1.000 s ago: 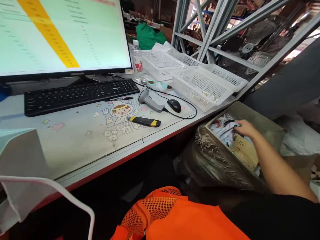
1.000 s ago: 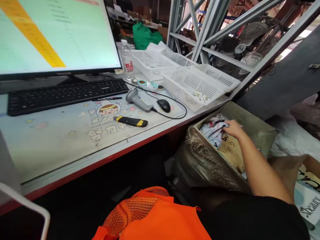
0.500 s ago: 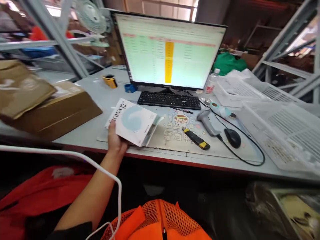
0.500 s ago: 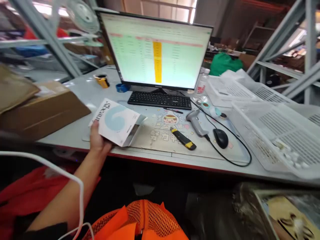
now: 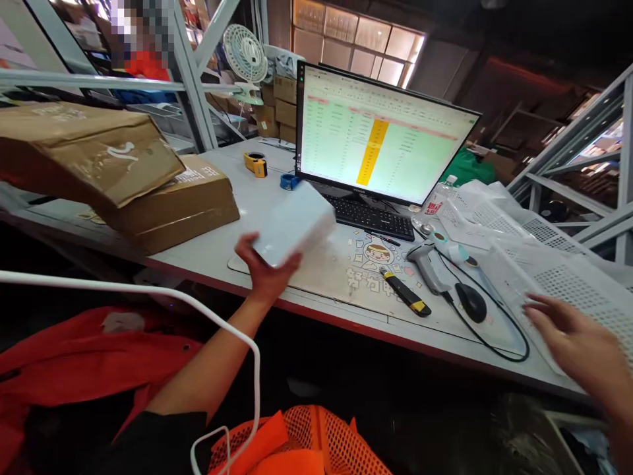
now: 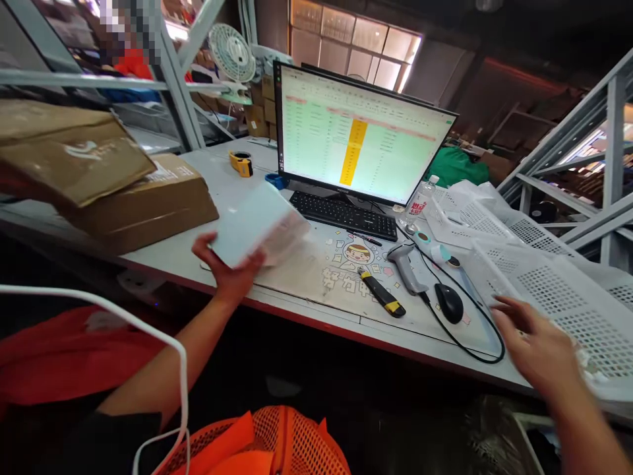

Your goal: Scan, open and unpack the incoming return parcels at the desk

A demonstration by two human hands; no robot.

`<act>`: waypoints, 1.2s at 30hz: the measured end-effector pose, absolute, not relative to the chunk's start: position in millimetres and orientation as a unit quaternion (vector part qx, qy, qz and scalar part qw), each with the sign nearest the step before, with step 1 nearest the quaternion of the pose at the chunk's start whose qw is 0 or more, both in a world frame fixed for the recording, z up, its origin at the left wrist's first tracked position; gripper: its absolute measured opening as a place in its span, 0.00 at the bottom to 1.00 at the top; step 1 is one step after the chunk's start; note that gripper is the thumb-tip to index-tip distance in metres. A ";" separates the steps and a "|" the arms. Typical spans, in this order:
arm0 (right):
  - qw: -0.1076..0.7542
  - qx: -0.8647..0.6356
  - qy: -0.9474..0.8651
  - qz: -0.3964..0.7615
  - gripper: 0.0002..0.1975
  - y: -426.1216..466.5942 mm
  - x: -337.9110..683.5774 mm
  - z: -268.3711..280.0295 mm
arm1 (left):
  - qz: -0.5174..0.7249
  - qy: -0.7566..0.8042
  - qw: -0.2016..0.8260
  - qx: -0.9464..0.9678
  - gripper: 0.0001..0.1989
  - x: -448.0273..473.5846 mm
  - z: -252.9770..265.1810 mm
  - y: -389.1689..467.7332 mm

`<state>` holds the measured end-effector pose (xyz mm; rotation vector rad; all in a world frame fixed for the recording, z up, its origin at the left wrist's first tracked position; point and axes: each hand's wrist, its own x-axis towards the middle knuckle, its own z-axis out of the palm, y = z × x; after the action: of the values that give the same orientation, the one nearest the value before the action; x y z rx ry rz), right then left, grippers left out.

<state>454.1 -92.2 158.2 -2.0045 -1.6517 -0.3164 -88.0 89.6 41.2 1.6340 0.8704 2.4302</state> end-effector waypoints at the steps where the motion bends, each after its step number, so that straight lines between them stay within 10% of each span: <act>1: 0.248 -0.750 -0.606 -0.092 0.18 -70.4 442.8 153.9 | 0.741 0.248 -0.041 0.622 0.38 -89.4 41.1 82.9; 8: 0.070 -0.831 -0.552 0.001 0.35 71.5 362.5 110.1 | 0.429 0.162 -0.088 0.884 0.23 -78.3 6.5 29.7; 19: 0.059 -0.839 -0.518 0.155 0.19 94.9 328.6 153.9 | 0.464 0.174 -0.064 0.866 0.22 -74.1 -8.2 17.1; 25: 0.019 -0.704 -0.586 0.401 0.30 28.0 312.9 252.6 | 0.456 0.183 -0.064 0.869 0.23 -74.6 -10.7 16.9; 36: -0.006 -0.671 -0.676 0.305 0.28 20.4 284.9 243.9 | 0.482 0.172 -0.074 0.856 0.21 -80.9 -9.9 18.9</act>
<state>284.9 20.4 243.9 -2.1150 -2.1312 0.9627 -80.9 18.9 -9.9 2.8234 0.5689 1.5898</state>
